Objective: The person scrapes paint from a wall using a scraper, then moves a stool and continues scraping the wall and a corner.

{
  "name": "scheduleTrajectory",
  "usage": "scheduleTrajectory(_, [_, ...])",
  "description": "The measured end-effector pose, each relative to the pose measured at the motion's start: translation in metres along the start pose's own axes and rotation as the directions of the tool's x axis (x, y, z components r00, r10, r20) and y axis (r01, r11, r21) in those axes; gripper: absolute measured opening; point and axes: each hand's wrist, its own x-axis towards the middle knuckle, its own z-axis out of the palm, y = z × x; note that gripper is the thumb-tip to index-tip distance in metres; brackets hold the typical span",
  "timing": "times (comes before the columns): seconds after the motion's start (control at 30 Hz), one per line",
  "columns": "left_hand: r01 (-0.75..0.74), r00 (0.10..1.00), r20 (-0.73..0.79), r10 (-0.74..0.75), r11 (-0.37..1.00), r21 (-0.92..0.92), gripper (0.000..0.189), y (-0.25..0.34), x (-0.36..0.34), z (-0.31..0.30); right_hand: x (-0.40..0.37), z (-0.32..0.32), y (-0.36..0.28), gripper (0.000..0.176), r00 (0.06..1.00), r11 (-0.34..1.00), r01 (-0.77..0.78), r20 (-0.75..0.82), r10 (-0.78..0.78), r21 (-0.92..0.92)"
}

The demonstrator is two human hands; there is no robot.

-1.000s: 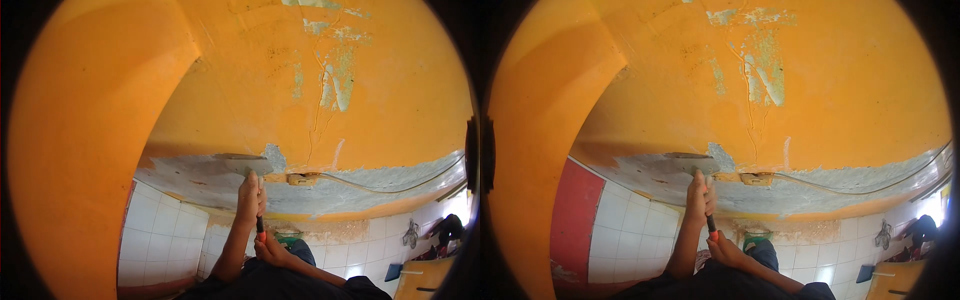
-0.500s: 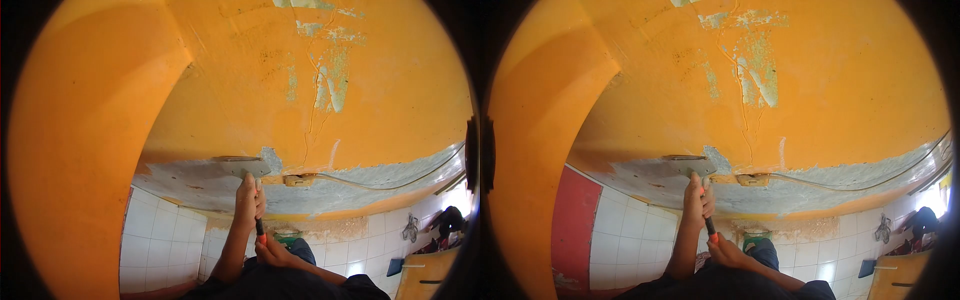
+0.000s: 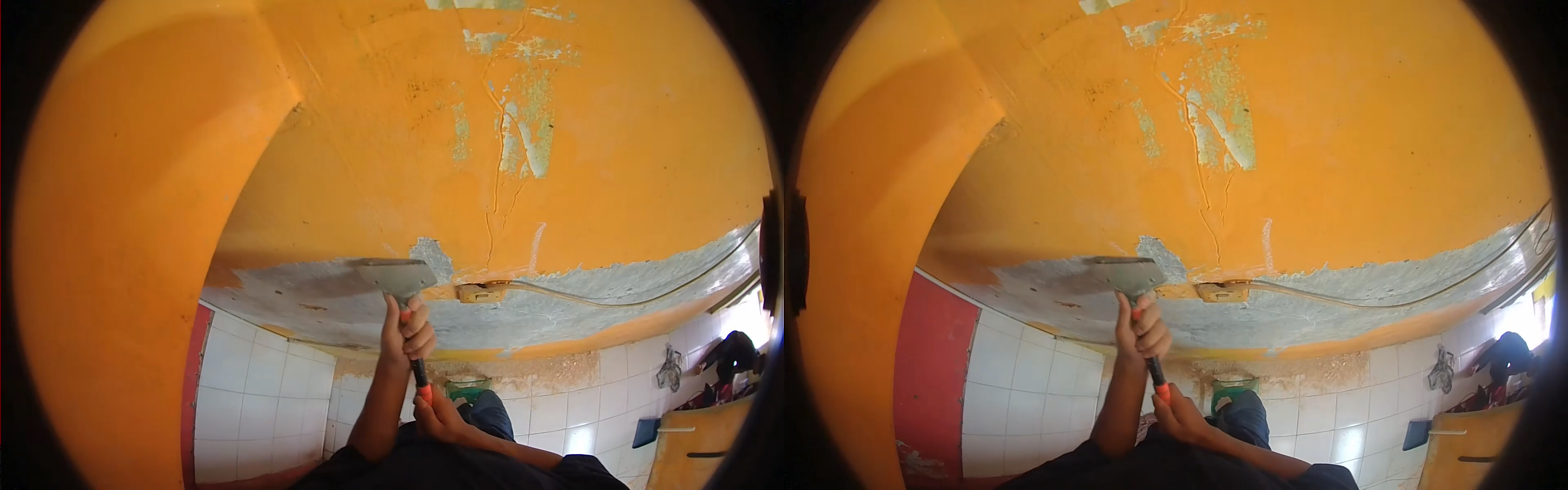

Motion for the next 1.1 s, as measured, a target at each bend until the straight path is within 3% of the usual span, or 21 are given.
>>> scheduleTrajectory(0.13, [0.023, 0.996, 0.089, -0.019, 0.999, -0.037, 0.05, 0.004, 0.01, 0.02, -0.006, 0.0, -0.026, 0.023, 0.997, 0.998, 0.057, 0.057, -0.057, -0.006])
scheduleTrajectory(0.27, [0.048, 0.996, 0.069, -0.048, 0.999, -0.001, 0.05, 0.008, 0.008, 0.011, 0.003, 0.002, -0.009, 0.023, 0.994, 0.993, 0.113, -0.003, -0.113, -0.04])
scheduleTrajectory(0.33, [0.039, 0.991, 0.129, -0.033, 0.998, -0.04, 0.05, -0.001, 0.008, 0.008, -0.002, -0.004, -0.012, 0.023, 0.999, 0.998, 0.036, 0.036, -0.035, -0.044])
scheduleTrajectory(0.47, [-0.018, 0.997, 0.077, 0.018, 1.0, 0.001, 0.051, 0.009, 0.013, 0.028, -0.005, 0.0, -0.043, 0.025, 0.993, 0.999, 0.051, 0.106, -0.053, 0.02])
scheduleTrajectory(0.5, [-0.023, 0.999, 0.042, 0.023, 1.0, -0.008, 0.051, 0.008, 0.01, 0.023, 0.001, -0.001, -0.028, 0.025, 0.998, 0.998, 0.044, 0.056, -0.042, -0.034])
scheduleTrajectory(0.73, [-0.034, 0.999, 0.043, 0.032, 0.998, 0.052, 0.052, 0.007, 0.014, 0.033, -0.009, 0.0, -0.051, 0.023, 0.995, 0.999, 0.037, 0.092, -0.037, -0.001])
scheduleTrajectory(0.83, [-0.026, 0.999, 0.024, 0.024, 0.997, 0.071, 0.051, 0.003, 0.004, 0.011, -0.001, -0.002, -0.023, 0.023, 1.0, 0.999, 0.005, 0.004, -0.005, -0.037])
scheduleTrajectory(1.0, [-0.03, 1.0, 0.01, 0.029, 0.996, 0.078, 0.052, 0.008, 0.015, 0.035, -0.006, -0.006, -0.037, 0.024, 0.999, 0.997, 0.027, 0.034, -0.024, -0.074])
scheduleTrajectory(1.1, [-0.03, 0.999, -0.014, 0.031, 0.993, 0.114, 0.051, 0.001, 0.007, 0.019, -0.007, -0.006, -0.028, 0.024, 0.999, 0.998, 0.039, 0.032, -0.037, -0.058])
